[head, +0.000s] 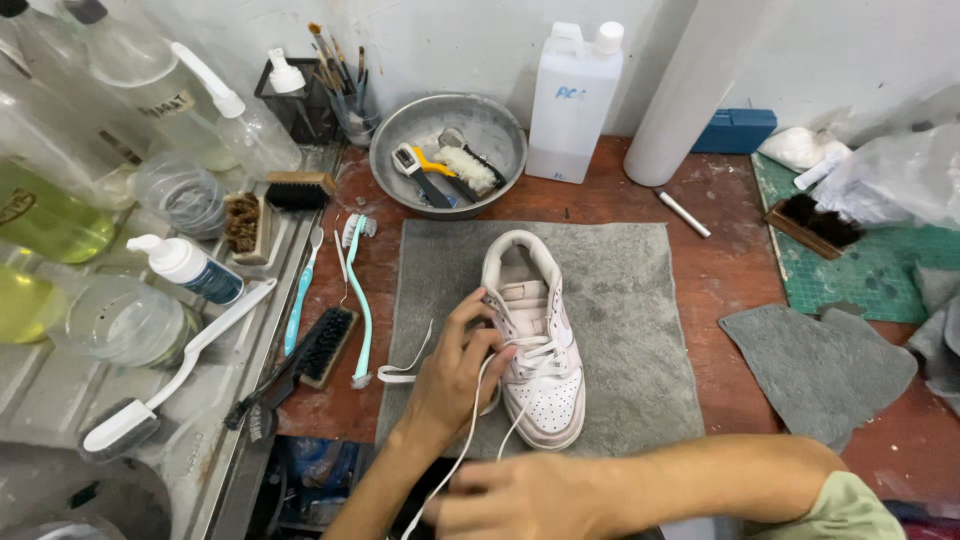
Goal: The person laces a white sneaker by threading the laces through the eyelets and tying them. The hands manipulate the laces to secure the shoe on a gray towel.
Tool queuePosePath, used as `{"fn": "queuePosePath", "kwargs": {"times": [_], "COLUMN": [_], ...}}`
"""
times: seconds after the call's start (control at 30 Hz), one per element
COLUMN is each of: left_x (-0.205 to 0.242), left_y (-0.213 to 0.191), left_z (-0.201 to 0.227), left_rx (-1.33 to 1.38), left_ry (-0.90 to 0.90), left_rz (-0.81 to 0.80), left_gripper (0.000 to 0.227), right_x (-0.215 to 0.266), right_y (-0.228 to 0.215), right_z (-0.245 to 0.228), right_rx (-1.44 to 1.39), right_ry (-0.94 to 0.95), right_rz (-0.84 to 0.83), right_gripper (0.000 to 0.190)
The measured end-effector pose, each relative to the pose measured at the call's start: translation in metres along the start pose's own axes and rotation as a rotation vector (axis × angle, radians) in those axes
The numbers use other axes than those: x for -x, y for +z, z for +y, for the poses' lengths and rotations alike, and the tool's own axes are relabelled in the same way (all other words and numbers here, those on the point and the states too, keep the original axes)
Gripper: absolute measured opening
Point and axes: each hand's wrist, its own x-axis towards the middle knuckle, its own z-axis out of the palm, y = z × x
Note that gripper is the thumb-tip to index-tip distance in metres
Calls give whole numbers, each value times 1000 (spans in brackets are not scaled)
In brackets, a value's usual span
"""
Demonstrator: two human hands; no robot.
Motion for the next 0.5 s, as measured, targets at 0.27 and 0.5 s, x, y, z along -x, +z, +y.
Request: {"fn": "queuePosePath", "kwargs": {"times": [0.27, 0.5], "left_x": [-3, -10], "left_y": [-5, -42], "left_z": [-5, -18], "left_rx": [-264, 311], "left_ry": [171, -38], "left_rz": [-216, -364], "left_gripper": [18, 25], "right_x": [90, 99], "right_y": [-41, -33], "right_z": [77, 90], "right_rx": [347, 278], "right_ry": [625, 579], "right_rz": [471, 543], "right_gripper": [39, 30]}}
